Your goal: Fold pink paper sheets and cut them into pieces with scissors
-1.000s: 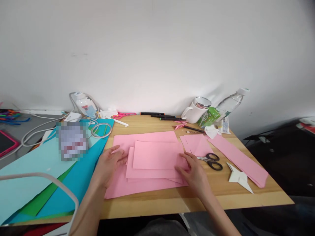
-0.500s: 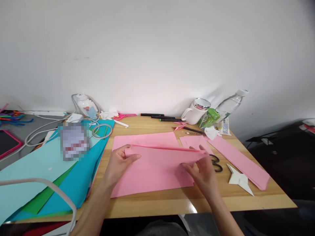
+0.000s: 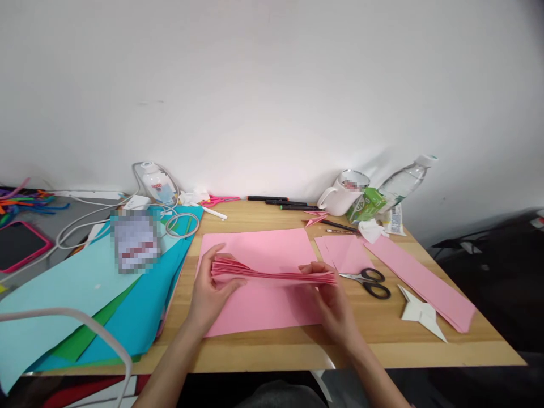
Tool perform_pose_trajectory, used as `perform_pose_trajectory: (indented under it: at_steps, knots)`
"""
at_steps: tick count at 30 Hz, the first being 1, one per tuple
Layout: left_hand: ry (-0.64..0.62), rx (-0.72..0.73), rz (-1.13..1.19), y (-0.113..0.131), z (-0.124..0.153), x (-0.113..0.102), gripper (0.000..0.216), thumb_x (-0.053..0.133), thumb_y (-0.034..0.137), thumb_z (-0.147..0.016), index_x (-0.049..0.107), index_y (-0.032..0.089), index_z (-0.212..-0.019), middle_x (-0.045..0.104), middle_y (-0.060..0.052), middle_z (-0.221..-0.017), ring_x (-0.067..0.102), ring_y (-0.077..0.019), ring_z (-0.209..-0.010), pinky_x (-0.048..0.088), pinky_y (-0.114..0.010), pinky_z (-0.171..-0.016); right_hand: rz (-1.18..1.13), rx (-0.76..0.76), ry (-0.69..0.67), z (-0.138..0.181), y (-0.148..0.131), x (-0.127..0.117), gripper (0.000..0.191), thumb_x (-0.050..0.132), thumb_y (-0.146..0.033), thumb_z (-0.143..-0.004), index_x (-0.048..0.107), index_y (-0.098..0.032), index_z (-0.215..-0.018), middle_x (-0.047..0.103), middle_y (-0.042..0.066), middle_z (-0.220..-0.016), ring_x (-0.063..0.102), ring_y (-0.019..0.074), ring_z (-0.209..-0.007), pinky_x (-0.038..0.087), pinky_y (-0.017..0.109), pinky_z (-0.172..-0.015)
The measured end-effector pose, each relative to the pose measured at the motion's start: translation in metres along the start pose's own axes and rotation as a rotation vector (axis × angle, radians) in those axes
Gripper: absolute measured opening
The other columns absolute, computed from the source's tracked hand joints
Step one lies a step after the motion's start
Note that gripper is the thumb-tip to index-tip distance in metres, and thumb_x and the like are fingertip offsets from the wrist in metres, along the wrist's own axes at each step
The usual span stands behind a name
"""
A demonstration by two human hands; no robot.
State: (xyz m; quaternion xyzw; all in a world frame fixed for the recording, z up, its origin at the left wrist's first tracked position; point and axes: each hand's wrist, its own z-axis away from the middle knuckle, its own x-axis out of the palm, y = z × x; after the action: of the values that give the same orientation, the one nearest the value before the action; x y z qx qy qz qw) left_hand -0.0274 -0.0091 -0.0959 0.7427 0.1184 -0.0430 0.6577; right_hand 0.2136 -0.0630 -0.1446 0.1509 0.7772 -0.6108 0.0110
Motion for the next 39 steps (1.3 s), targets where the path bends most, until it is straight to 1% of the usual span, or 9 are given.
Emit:
perform_pose_trajectory:
  at_steps: [3,6,11,15,19,23,28,33,39]
  knots:
    - [0.041,0.096,-0.094,-0.001,-0.002,0.001,0.025,0.07,0.032,-0.065,0.059,0.019,-0.084,0.064,-0.002,-0.086,0.06,-0.0195,-0.087,0.047,-0.032,-0.081,0.077,-0.031,0.048,-0.004,0.002,0.001,0.015,0.049,-0.028,-0.089,0.049,-0.023,-0.103,0.056,0.006,-0.098,0.055,0.0198,-0.09,0.047,0.034,-0.081]
    - [-0.021,0.079,-0.104,-0.007,-0.002,-0.001,0.032,0.074,0.032,-0.062,0.059,0.019,-0.087,0.064,-0.003,-0.092,0.059,-0.02,-0.092,0.046,-0.03,-0.081,0.164,-0.032,0.012,-0.004,0.005,0.0,0.016,0.048,-0.028,-0.088,0.048,-0.022,-0.103,0.057,0.006,-0.093,0.056,0.0207,-0.086,0.047,0.035,-0.077]
    - [-0.165,-0.148,-0.052,-0.013,0.003,-0.008,0.026,0.073,0.034,-0.064,0.06,0.018,-0.081,0.068,-0.002,-0.077,0.063,-0.0191,-0.074,0.049,-0.029,-0.068,0.312,0.001,-0.02,0.0,0.014,0.0,0.013,0.048,-0.027,-0.087,0.047,-0.019,-0.097,0.062,0.009,-0.085,0.059,0.0238,-0.077,0.049,0.037,-0.069]
    - [-0.244,-0.077,-0.03,-0.001,0.001,-0.016,0.016,0.074,0.029,-0.062,0.066,0.018,-0.072,0.07,-0.005,-0.083,0.064,-0.0209,-0.082,0.049,-0.03,-0.074,0.305,0.0,-0.014,0.003,0.019,-0.001,0.011,0.046,-0.028,-0.088,0.05,-0.019,-0.092,0.064,0.01,-0.085,0.062,0.0256,-0.081,0.05,0.037,-0.069]
    - [-0.291,-0.202,0.048,0.004,-0.002,-0.017,0.054,0.081,0.024,-0.053,0.066,0.021,-0.104,0.072,-0.004,-0.095,0.063,-0.0246,-0.095,0.047,-0.036,-0.087,0.253,0.038,-0.025,0.002,0.018,-0.003,0.012,0.05,-0.029,-0.087,0.05,-0.019,-0.092,0.064,0.008,-0.081,0.062,0.0227,-0.076,0.05,0.035,-0.067]
    - [-0.318,-0.412,0.347,-0.008,-0.005,-0.014,0.048,0.077,0.029,-0.06,0.067,0.013,-0.104,0.072,-0.01,-0.095,0.067,-0.0281,-0.087,0.053,-0.039,-0.077,0.035,0.064,-0.027,-0.005,-0.009,-0.004,0.019,0.054,-0.032,-0.086,0.054,-0.019,-0.1,0.064,0.005,-0.081,0.061,0.0185,-0.074,0.051,0.031,-0.065]
    - [-0.205,-0.485,0.63,-0.014,-0.007,-0.012,0.041,0.079,0.024,-0.059,0.069,0.012,-0.096,0.073,-0.012,-0.088,0.067,-0.0284,-0.087,0.054,-0.039,-0.078,-0.11,0.02,0.025,-0.009,-0.066,0.006,0.027,0.057,-0.032,-0.084,0.056,-0.023,-0.11,0.065,0.007,-0.099,0.065,0.0183,-0.076,0.057,0.028,-0.056]
    - [-0.172,-0.557,0.747,-0.016,-0.005,-0.017,0.039,0.081,0.023,-0.057,0.069,0.014,-0.093,0.074,-0.01,-0.085,0.069,-0.0276,-0.083,0.056,-0.039,-0.077,-0.078,0.079,0.077,-0.012,-0.088,0.024,0.037,0.06,-0.032,-0.082,0.051,-0.024,-0.117,0.066,0.003,-0.09,0.067,0.014,-0.051,0.057,0.025,-0.044]
    - [-0.39,-0.607,0.666,-0.012,-0.004,-0.026,0.034,0.082,0.022,-0.054,0.068,0.012,-0.085,0.071,-0.007,-0.066,0.065,-0.0229,-0.048,0.058,-0.037,-0.048,-0.119,0.125,0.106,-0.026,-0.091,0.029,0.038,0.063,-0.037,-0.079,0.054,-0.021,-0.113,0.07,0.003,-0.083,0.068,0.0165,-0.049,0.055,0.025,-0.042]
